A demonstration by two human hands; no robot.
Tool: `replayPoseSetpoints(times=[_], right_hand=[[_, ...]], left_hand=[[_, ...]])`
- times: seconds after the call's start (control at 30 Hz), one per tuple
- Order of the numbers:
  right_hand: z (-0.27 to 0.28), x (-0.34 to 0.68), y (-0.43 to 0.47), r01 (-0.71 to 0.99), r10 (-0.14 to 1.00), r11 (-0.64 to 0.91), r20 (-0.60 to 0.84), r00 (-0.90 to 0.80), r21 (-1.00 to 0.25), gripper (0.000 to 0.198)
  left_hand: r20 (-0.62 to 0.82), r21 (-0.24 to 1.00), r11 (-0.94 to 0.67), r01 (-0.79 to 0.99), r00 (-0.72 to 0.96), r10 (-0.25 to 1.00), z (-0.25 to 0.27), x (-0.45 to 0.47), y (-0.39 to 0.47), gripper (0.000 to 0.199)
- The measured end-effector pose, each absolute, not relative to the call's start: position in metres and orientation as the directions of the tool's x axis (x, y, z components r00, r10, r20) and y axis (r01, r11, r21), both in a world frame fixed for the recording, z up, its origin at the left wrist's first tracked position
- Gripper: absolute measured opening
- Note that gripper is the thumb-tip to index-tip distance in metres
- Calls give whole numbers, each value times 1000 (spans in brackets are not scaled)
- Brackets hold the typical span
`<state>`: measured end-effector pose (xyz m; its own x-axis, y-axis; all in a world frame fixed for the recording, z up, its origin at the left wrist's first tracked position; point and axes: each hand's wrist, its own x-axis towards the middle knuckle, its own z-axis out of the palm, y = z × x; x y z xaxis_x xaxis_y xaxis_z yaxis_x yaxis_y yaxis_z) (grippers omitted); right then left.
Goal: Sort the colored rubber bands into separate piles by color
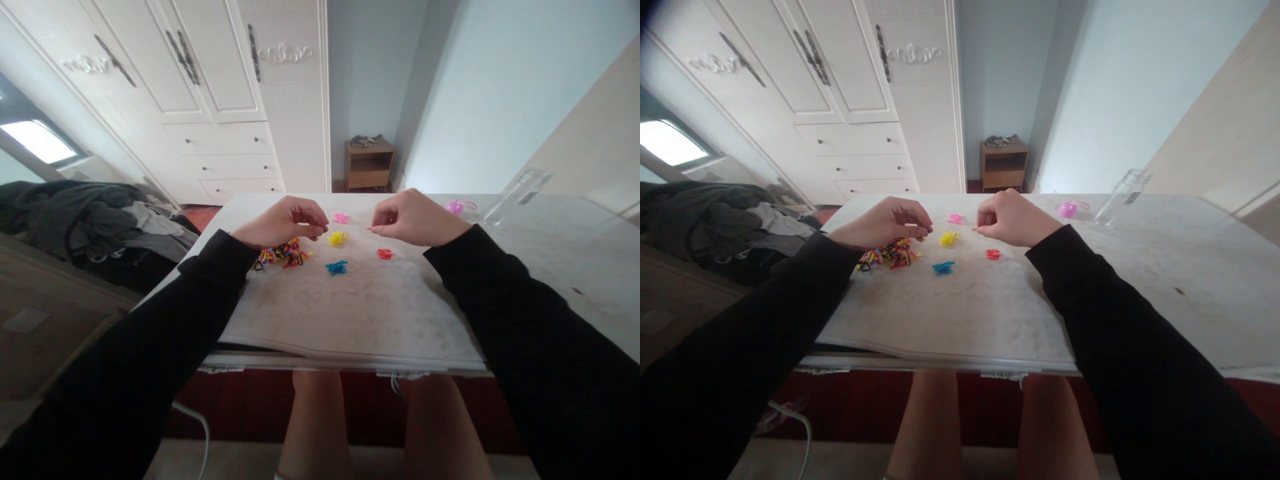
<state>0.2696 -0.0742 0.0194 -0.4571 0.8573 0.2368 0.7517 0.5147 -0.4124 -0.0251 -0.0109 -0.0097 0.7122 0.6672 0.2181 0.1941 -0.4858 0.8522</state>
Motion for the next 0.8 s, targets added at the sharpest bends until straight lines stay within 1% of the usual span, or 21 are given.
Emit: replayPoseSetpoints(times=[0.13,0.2,0.27,0.33,0.4,0.43,0.53,0.63,0.8], right_hand=[[24,282,-74,746,841,502,48,-538,-438,19],[23,285,-74,751,832,489,-23,-555,-444,19],[22,286,-74,764,830,474,-67,-553,-438,18],[22,287,-74,775,834,467,-80,-547,-426,17],[22,286,-74,774,836,484,-46,-547,-408,17],[22,284,-74,769,837,500,-7,-547,-399,17],[20,273,-76,743,832,548,162,-530,-383,15],[14,256,-79,693,800,600,304,-518,-398,14],[-1,227,-85,576,728,685,433,-531,-446,17]], left_hand=[[236,849,-494,187,703,671,-11,-25,-11,22],[243,851,-494,177,702,670,-11,-25,-11,23],[226,867,-469,168,707,670,-11,-24,-12,23],[200,888,-433,157,714,671,-10,-24,-13,24],[192,897,-417,146,720,667,-10,-23,-14,25],[193,897,-418,144,723,663,-9,-23,-15,25],[202,887,-438,145,732,650,-9,-21,-15,25],[216,879,-455,143,731,648,-10,-20,-15,27],[213,878,-457,146,734,645,-10,-19,-17,32]])
